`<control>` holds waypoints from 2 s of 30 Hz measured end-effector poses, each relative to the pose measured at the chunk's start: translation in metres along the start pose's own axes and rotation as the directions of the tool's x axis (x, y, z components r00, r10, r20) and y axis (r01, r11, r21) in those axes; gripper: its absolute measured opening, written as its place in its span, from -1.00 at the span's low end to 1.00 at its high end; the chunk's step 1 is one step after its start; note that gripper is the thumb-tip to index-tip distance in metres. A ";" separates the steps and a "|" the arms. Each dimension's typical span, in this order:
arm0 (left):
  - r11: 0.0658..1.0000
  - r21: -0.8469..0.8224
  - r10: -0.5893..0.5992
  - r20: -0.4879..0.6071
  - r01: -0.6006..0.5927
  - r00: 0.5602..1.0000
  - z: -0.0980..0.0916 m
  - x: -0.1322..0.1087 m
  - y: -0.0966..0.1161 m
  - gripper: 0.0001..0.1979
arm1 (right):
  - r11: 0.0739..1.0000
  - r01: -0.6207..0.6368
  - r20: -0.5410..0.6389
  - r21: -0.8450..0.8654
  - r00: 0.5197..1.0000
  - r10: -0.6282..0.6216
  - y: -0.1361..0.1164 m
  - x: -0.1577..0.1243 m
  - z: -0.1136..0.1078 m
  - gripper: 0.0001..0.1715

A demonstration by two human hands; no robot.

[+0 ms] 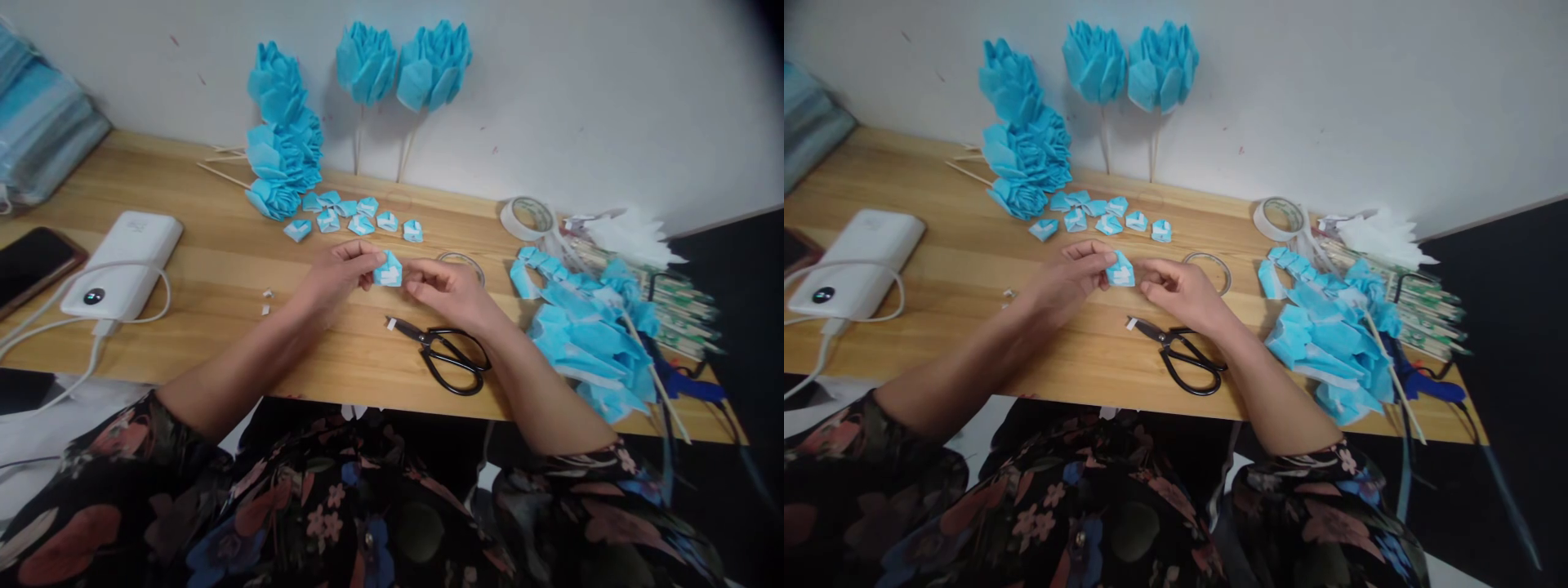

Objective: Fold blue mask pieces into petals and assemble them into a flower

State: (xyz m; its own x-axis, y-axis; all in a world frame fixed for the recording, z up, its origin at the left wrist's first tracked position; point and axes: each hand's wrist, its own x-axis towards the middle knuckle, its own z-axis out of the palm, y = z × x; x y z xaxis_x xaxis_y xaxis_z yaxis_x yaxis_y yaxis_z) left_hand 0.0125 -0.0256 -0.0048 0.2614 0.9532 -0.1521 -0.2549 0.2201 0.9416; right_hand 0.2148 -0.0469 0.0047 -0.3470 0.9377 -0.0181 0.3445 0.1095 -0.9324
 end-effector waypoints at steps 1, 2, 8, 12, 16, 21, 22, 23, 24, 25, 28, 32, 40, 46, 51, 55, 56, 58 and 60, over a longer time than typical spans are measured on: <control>1.000 -0.031 -0.004 0.002 0.004 1.000 0.000 0.000 0.000 -0.76 | 0.999 0.003 -0.008 0.039 1.000 -0.003 0.001 0.001 -0.001 -0.65; 0.998 -0.061 -0.009 0.005 0.010 1.000 0.000 0.001 0.000 -0.76 | 0.997 0.007 -0.017 0.081 1.000 -0.006 0.003 0.001 -0.002 -0.58; 0.986 -0.166 -0.022 0.035 0.028 0.999 -0.001 -0.001 -0.001 -0.79 | 0.968 -0.011 0.023 0.251 1.000 0.005 0.007 0.002 0.002 -0.42; 0.984 -0.172 -0.043 0.053 0.052 0.998 -0.001 -0.002 -0.005 -0.79 | 0.961 -0.016 0.027 0.275 1.000 0.009 0.005 0.001 0.010 -0.37; 0.988 -0.146 -0.049 0.066 0.058 0.997 -0.001 -0.002 -0.007 -0.77 | 0.958 0.001 -0.005 0.287 1.000 0.000 0.004 0.001 0.015 -0.36; 0.982 -0.170 -0.073 0.056 0.082 0.996 0.002 -0.004 -0.007 -0.74 | 0.955 0.004 -0.015 0.297 1.000 0.001 0.007 0.003 0.015 -0.37; 0.982 -0.167 -0.082 0.049 0.089 0.995 0.003 -0.004 -0.007 -0.74 | 0.955 0.005 -0.017 0.297 1.000 0.001 0.007 0.003 0.015 -0.38; 0.982 -0.163 -0.088 0.045 0.095 0.995 0.003 -0.004 -0.007 -0.74 | 0.954 0.006 -0.020 0.299 1.000 0.001 0.007 0.003 0.015 -0.39; 0.982 -0.158 -0.093 0.047 0.100 0.995 0.004 -0.004 -0.007 -0.75 | 0.953 0.006 -0.024 0.304 1.000 0.002 0.006 0.003 0.016 -0.40; 0.983 -0.155 -0.096 0.055 0.103 0.994 0.004 -0.005 -0.007 -0.76 | 0.951 0.003 -0.028 0.308 1.000 0.006 0.005 0.003 0.016 -0.41; 0.980 -0.168 -0.093 0.079 0.105 0.993 0.003 -0.005 -0.007 -0.80 | 0.948 -0.006 -0.043 0.317 0.999 0.020 0.002 0.003 0.016 -0.45; 0.973 -0.203 -0.097 0.082 0.112 0.992 0.003 -0.006 -0.006 -0.80 | 0.959 -0.003 -0.041 0.284 0.999 0.015 0.003 0.001 0.014 -0.42; 0.959 -0.264 -0.076 0.103 0.101 0.992 0.004 -0.004 -0.008 -0.79 | 0.960 0.001 -0.013 0.281 1.000 0.003 0.007 0.003 0.013 -0.41; 0.955 -0.283 -0.062 0.106 0.090 0.992 0.002 -0.004 -0.011 -0.82 | 0.961 -0.016 -0.014 0.276 1.000 0.021 0.004 0.001 0.013 -0.41; 0.954 -0.283 -0.077 0.085 0.098 0.993 0.003 -0.006 -0.013 -0.84 | 0.962 -0.025 -0.024 0.271 0.999 0.032 0.004 0.000 0.012 -0.42; 0.951 -0.294 -0.083 0.059 0.096 0.995 0.002 -0.004 -0.013 -0.83 | 0.961 -0.007 -0.003 0.278 1.000 0.009 0.006 0.000 0.010 -0.40; 0.950 -0.300 -0.078 0.049 0.089 0.996 0.001 -0.003 -0.013 -0.83 | 0.959 -0.001 -0.002 0.285 1.000 0.001 0.007 0.001 0.009 -0.40; 0.947 -0.313 -0.066 0.034 0.073 0.997 -0.001 -0.002 -0.012 -0.82 | 0.955 0.013 -0.012 0.295 1.000 -0.009 0.008 0.001 0.009 -0.40; 0.943 -0.327 -0.058 0.026 0.063 0.998 -0.002 -0.001 -0.012 -0.82 | 0.955 0.020 -0.030 0.297 0.999 -0.012 0.009 0.002 0.009 -0.40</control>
State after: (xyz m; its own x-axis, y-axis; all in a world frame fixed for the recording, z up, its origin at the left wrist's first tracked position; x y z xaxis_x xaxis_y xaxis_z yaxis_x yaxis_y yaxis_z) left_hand 0.0136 -0.0288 -0.0166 0.2996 0.9331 -0.1988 -0.5278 0.3357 0.7802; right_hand 0.2094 -0.0468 -0.0073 -0.3249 0.9457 0.0038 0.0627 0.0256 -0.9977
